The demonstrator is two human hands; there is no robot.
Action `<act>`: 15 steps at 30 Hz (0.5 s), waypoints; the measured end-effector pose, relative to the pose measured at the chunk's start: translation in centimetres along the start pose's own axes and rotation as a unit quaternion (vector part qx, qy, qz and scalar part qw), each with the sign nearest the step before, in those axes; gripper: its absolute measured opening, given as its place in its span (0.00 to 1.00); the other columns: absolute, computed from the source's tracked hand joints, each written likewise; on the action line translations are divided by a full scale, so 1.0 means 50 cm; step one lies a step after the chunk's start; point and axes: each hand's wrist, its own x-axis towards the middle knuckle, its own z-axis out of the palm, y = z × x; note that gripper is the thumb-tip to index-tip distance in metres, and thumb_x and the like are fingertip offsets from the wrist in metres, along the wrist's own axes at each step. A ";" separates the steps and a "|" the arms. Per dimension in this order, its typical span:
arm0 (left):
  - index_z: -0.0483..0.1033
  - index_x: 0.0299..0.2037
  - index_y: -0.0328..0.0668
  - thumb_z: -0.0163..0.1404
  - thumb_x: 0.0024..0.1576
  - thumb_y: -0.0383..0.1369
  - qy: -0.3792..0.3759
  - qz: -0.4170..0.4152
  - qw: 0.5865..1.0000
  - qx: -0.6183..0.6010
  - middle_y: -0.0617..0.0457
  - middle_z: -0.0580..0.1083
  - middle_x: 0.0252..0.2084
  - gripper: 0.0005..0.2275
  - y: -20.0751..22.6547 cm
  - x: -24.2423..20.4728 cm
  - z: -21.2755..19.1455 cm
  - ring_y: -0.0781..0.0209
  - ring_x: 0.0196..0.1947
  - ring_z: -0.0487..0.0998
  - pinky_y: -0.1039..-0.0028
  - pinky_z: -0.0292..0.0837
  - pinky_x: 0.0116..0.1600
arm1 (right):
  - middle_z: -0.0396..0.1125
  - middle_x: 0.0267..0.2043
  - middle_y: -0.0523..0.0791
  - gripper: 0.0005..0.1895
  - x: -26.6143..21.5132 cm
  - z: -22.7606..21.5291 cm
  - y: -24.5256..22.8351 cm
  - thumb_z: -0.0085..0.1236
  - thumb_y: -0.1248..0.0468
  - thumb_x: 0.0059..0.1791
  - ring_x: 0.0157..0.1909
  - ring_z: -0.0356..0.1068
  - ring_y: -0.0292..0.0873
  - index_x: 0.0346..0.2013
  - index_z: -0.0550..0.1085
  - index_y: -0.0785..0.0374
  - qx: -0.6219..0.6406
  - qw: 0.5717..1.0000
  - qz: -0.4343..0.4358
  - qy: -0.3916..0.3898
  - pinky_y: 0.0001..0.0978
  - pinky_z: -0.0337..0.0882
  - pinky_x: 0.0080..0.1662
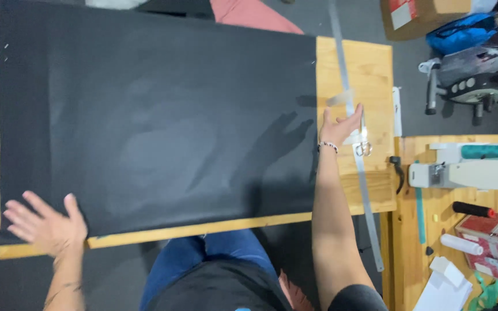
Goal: The person cuts a large piece of black fabric using shears on a wooden workbench. They then fold the fabric, smooth it out, and secure it with pins and a small block of chalk.
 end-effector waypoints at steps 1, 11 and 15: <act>0.50 0.76 0.22 0.44 0.71 0.44 0.002 0.003 1.000 -0.004 0.21 0.44 0.73 0.32 0.015 0.015 -0.004 0.18 0.72 0.43 0.29 0.37 0.69 | 0.46 0.75 0.52 0.48 0.030 0.001 -0.015 0.69 0.59 0.49 0.38 0.62 0.44 0.73 0.47 0.57 0.001 1.000 -0.002 0.005 0.40 0.65 0.58; 0.60 0.72 0.17 0.48 0.65 0.45 0.053 0.008 0.996 0.068 0.19 0.53 0.72 0.34 -0.039 0.007 0.045 0.20 0.70 0.50 0.32 0.45 0.66 | 0.70 0.41 0.47 0.14 0.008 0.056 -0.103 0.64 0.63 0.47 0.40 0.66 0.47 0.46 0.75 0.62 -0.132 0.959 -0.250 -0.036 0.40 0.65 0.46; 0.65 0.70 0.40 0.57 0.53 0.54 0.101 -0.034 0.992 0.069 0.34 0.59 0.72 0.38 -0.077 0.015 0.082 0.36 0.72 0.56 0.45 0.50 0.68 | 0.71 0.41 0.42 0.15 -0.290 0.122 -0.267 0.66 0.65 0.48 0.38 0.73 0.44 0.48 0.74 0.50 0.043 0.959 -0.197 -0.198 0.30 0.72 0.40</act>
